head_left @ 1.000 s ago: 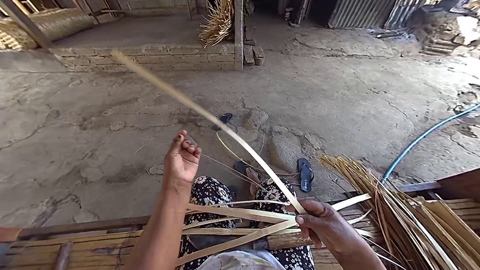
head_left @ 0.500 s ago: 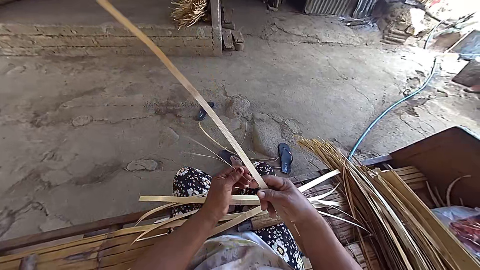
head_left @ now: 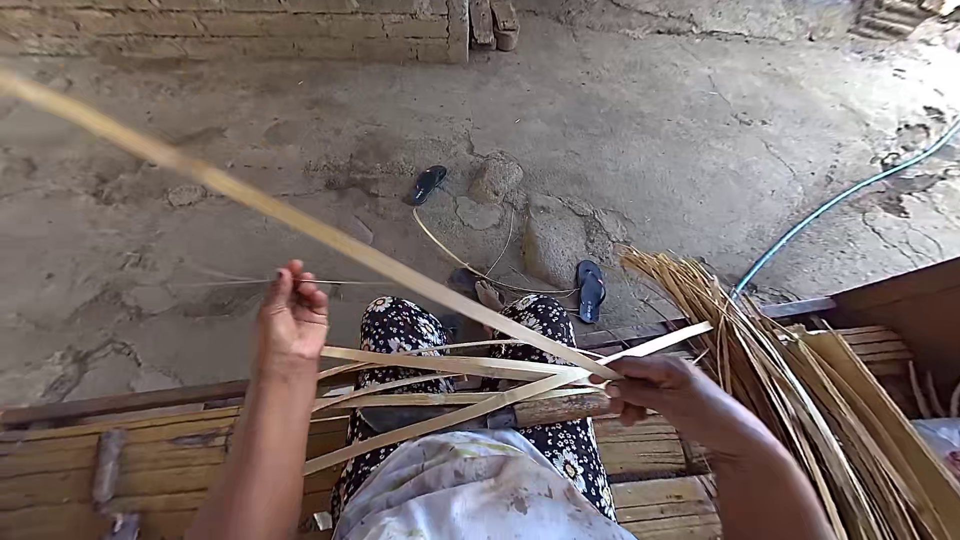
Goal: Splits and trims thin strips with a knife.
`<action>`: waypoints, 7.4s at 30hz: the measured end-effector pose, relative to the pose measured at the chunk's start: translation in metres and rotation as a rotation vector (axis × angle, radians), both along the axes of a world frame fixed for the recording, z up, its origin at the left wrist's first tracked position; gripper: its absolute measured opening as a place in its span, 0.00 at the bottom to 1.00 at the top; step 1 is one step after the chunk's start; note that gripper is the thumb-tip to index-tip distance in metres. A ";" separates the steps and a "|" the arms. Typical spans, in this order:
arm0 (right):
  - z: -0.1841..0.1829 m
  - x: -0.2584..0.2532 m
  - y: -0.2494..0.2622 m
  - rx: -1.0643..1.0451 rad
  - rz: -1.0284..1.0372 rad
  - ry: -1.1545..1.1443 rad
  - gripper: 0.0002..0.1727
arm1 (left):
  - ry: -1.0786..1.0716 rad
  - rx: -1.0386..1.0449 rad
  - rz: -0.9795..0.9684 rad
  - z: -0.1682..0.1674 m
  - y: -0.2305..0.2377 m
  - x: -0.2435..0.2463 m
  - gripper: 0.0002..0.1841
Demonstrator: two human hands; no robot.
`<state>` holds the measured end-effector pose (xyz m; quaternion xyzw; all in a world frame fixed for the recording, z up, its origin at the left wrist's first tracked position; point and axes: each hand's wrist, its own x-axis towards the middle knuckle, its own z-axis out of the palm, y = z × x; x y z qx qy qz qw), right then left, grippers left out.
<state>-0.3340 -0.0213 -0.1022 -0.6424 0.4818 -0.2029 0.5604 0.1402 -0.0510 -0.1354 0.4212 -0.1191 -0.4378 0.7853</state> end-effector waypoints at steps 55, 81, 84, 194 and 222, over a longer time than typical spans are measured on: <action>-0.066 0.037 0.069 -0.369 0.232 0.295 0.20 | -0.231 -0.108 -0.765 0.082 0.041 -0.027 0.13; 0.008 0.124 0.030 -0.116 -0.177 -0.287 0.14 | 0.132 0.080 -0.422 0.056 -0.022 -0.187 0.14; 0.014 0.125 0.025 -0.081 -0.305 -0.327 0.04 | 0.013 0.050 -0.711 0.051 -0.008 -0.185 0.25; 0.021 0.129 -0.008 -0.375 -0.102 0.409 0.22 | -1.038 -0.397 -0.112 0.072 -0.069 -0.131 0.07; -0.027 0.127 -0.052 -0.119 -0.009 0.849 0.21 | -0.679 -0.679 -0.005 0.197 -0.036 -0.036 0.12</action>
